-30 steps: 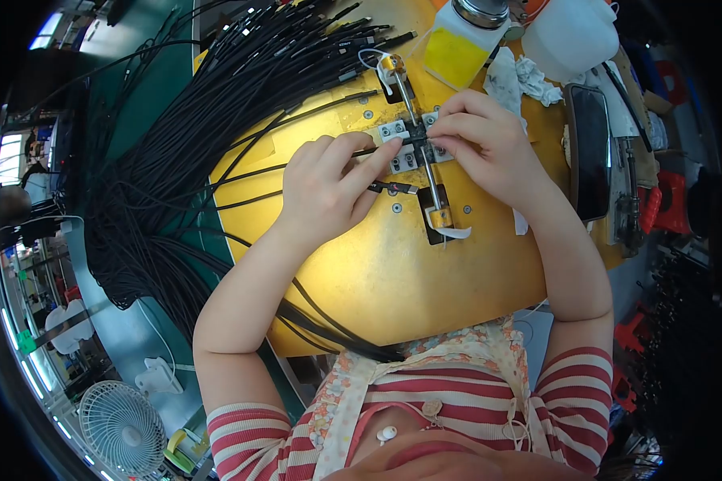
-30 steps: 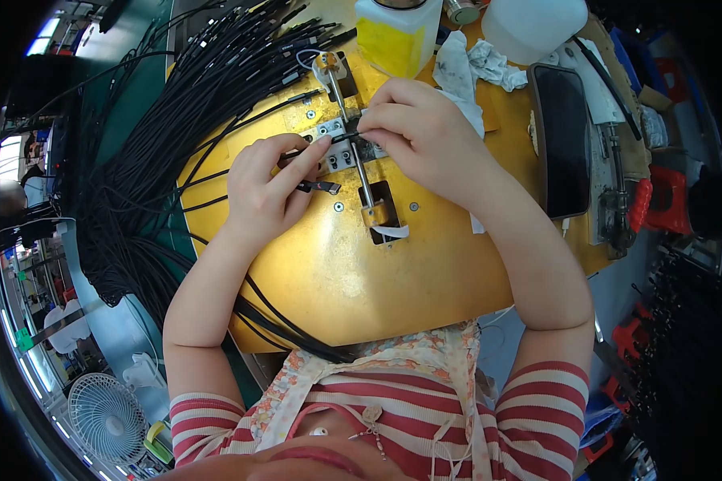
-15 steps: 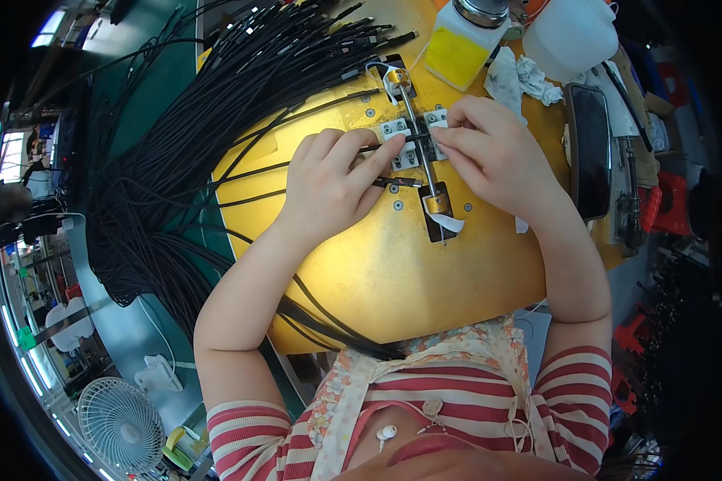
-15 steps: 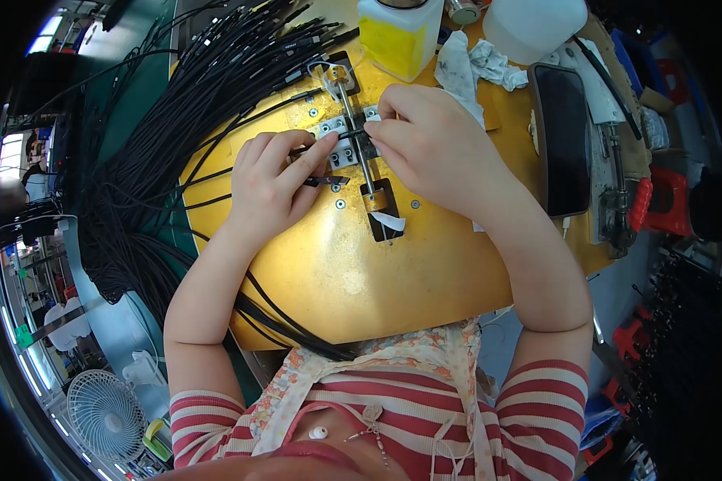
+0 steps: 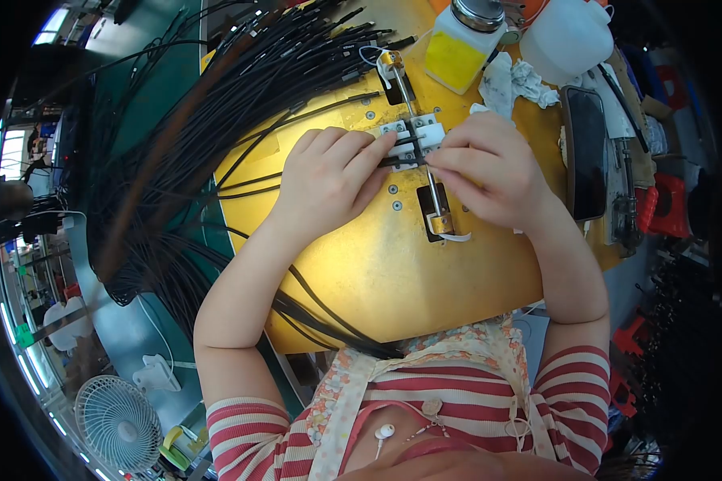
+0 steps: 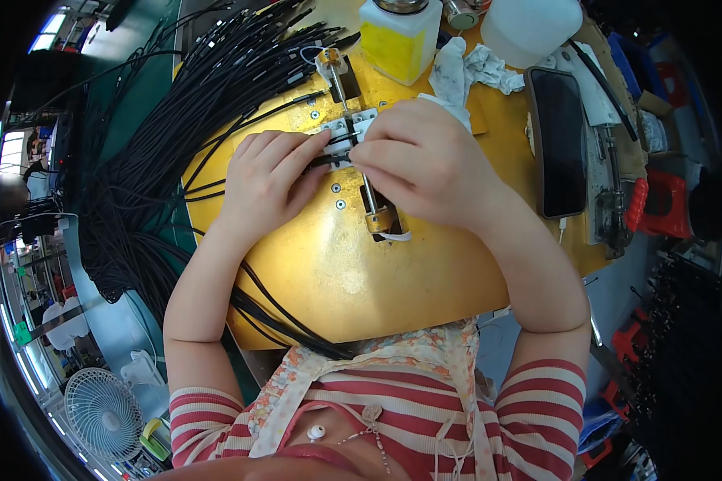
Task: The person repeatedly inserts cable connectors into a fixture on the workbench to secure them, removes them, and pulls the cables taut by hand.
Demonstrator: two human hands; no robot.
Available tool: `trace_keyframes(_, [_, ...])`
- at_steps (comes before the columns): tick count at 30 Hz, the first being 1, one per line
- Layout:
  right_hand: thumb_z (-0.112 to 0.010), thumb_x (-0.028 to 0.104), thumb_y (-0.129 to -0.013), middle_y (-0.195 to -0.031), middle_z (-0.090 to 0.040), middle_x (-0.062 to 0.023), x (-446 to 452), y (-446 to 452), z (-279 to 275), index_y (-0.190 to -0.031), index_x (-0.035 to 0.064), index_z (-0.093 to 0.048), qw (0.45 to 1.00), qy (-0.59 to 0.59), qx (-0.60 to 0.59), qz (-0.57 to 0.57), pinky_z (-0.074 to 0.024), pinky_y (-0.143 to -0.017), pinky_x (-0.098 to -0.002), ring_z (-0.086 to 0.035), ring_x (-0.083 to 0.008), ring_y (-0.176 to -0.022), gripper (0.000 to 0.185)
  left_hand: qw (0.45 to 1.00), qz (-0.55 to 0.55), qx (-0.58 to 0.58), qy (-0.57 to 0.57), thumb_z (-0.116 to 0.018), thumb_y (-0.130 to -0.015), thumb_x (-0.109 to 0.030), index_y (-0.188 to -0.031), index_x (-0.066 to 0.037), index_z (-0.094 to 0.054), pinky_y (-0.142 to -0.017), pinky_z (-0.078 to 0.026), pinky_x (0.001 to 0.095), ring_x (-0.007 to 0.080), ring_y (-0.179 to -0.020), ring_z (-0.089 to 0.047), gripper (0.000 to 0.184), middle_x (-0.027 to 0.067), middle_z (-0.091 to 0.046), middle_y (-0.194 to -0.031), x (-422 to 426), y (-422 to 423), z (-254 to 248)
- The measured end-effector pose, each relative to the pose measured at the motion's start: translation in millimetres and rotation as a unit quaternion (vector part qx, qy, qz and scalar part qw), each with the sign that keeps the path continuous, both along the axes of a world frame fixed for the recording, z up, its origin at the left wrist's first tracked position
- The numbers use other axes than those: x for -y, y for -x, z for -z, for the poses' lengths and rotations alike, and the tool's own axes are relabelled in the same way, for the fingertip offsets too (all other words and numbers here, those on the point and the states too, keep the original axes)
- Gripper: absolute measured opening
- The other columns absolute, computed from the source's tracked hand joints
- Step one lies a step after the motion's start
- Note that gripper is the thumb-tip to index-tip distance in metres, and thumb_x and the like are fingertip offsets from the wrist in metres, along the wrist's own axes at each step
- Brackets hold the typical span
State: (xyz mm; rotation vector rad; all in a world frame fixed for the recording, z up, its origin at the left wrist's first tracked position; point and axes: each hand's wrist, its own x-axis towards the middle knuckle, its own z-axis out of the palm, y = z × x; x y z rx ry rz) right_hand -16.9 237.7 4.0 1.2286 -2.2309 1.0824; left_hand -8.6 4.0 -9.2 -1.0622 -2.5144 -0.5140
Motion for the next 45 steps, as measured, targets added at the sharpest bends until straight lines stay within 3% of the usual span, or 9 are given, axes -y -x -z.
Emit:
trace_keyframes(6, [-0.073, 0.001, -0.072, -0.083, -0.063, -0.0081, 1, 0, 5, -0.085, 0.0035, -0.065, 0.998, 0.045, 0.022, 0.023, -0.0476, -0.064, -0.0337, -0.061, -0.0255, -0.075, 0.015, 1.000, 0.015, 0.017, -0.005, -0.072, -0.072, -0.007, -0.107, -0.006, -0.067, -0.067, -0.046, 0.0338, 0.0225, -0.074, -0.058, 0.035, 0.0064, -0.063, -0.083, 5, 4, -8])
trace_keyframes(9, [-0.073, -0.001, -0.072, -0.081, -0.064, -0.0088, 0, -2, 4, -0.083, 0.0024, -0.065, 0.993, 0.090, 0.069, 0.008, -0.0487, -0.063, -0.0315, -0.063, -0.0250, -0.074, 0.015, 0.996, 0.027, 0.075, -0.038, -0.072, -0.074, -0.006, -0.103, -0.003, -0.068, -0.065, -0.046, 0.0353, 0.0242, -0.072, -0.058, 0.030, 0.0088, -0.062, -0.079, 7, 0, -28])
trace_keyframes(12, [-0.073, -0.002, -0.072, -0.077, -0.064, -0.0090, 2, -5, -1, -0.082, 0.0010, -0.065, 0.981, 0.133, 0.135, -0.033, -0.0488, -0.061, -0.0301, -0.064, -0.0238, -0.071, 0.013, 0.961, 0.065, 0.266, -0.047, -0.071, -0.076, -0.006, -0.100, 0.000, -0.068, -0.063, -0.046, 0.0356, 0.0260, -0.071, -0.059, 0.024, 0.0107, -0.061, -0.077, 10, -12, -54])
trace_keyframes(16, [-0.073, -0.001, -0.073, -0.075, -0.064, -0.0088, 7, -12, -3, -0.081, 0.0005, -0.065, 0.968, 0.142, 0.195, -0.066, -0.0483, -0.059, -0.0301, -0.063, -0.0228, -0.067, 0.012, 0.954, 0.071, 0.279, -0.083, -0.071, -0.078, -0.009, -0.097, 0.001, -0.067, -0.057, -0.046, 0.0325, 0.0266, -0.065, -0.059, 0.022, 0.0121, -0.060, -0.075, 2, -19, -48])
trace_keyframes(20, [-0.072, -0.001, -0.073, -0.075, -0.064, -0.0087, 7, -12, 0, -0.081, 0.0006, -0.065, 0.968, 0.116, 0.214, -0.057, -0.0479, -0.059, -0.0304, -0.063, -0.0225, -0.066, 0.011, 0.987, 0.054, 0.147, 0.028, -0.070, -0.078, -0.006, -0.092, 0.002, -0.066, -0.050, -0.044, 0.0310, 0.0235, -0.057, -0.058, 0.016, 0.0103, -0.059, -0.072, -4, -20, -41])
trace_keyframes(26, [-0.071, -0.001, -0.074, -0.073, -0.064, -0.0080, 10, -10, 2, -0.082, 0.0005, -0.066, 0.965, 0.140, 0.217, -0.055, -0.0483, -0.060, -0.0297, -0.062, -0.0222, -0.065, 0.010, 0.979, 0.078, 0.162, -0.092, -0.070, -0.076, -0.002, -0.100, 0.000, -0.067, -0.049, -0.045, 0.0316, 0.0221, -0.054, -0.056, 0.024, 0.0100, -0.056, -0.065, 0, -14, -15])
trace_keyframes(32, [-0.070, 0.000, -0.077, -0.082, -0.063, -0.0081, 3, 6, 16, -0.084, 0.0008, -0.067, 0.979, 0.110, 0.164, 0.051, -0.0476, -0.062, -0.0279, -0.061, -0.0201, -0.070, 0.008, 0.997, 0.033, 0.025, -0.066, -0.071, -0.071, 0.001, -0.112, -0.008, -0.067, -0.055, -0.049, 0.0307, 0.0204, -0.066, -0.061, 0.042, 0.0086, -0.063, -0.084, -1, -3, -12])
trace_keyframes(39, [-0.072, 0.006, -0.076, -0.084, -0.057, -0.0053, 3, 11, 25, -0.080, 0.0035, -0.066, 0.979, 0.045, 0.168, 0.107, -0.0446, -0.073, -0.0335, -0.056, -0.0233, -0.083, 0.007, 0.999, 0.010, 0.048, 0.021, -0.067, -0.069, 0.001, -0.115, -0.012, -0.067, -0.061, -0.050, 0.0309, 0.0213, -0.072, -0.061, 0.048, 0.0048, -0.062, -0.093, 3, -2, -8])
trace_keyframes(45, [-0.070, 0.006, -0.076, -0.084, -0.058, -0.0055, 3, 10, 21, -0.080, 0.0030, -0.065, 0.988, -0.001, 0.096, 0.124, -0.0454, -0.071, -0.0346, -0.056, -0.0246, -0.080, 0.007, 0.999, 0.017, 0.033, 0.029, -0.067, -0.067, 0.001, -0.116, -0.013, -0.067, -0.061, -0.048, 0.0318, 0.0215, -0.070, -0.059, 0.051, 0.0046, -0.061, -0.093, 1, -1, -7])
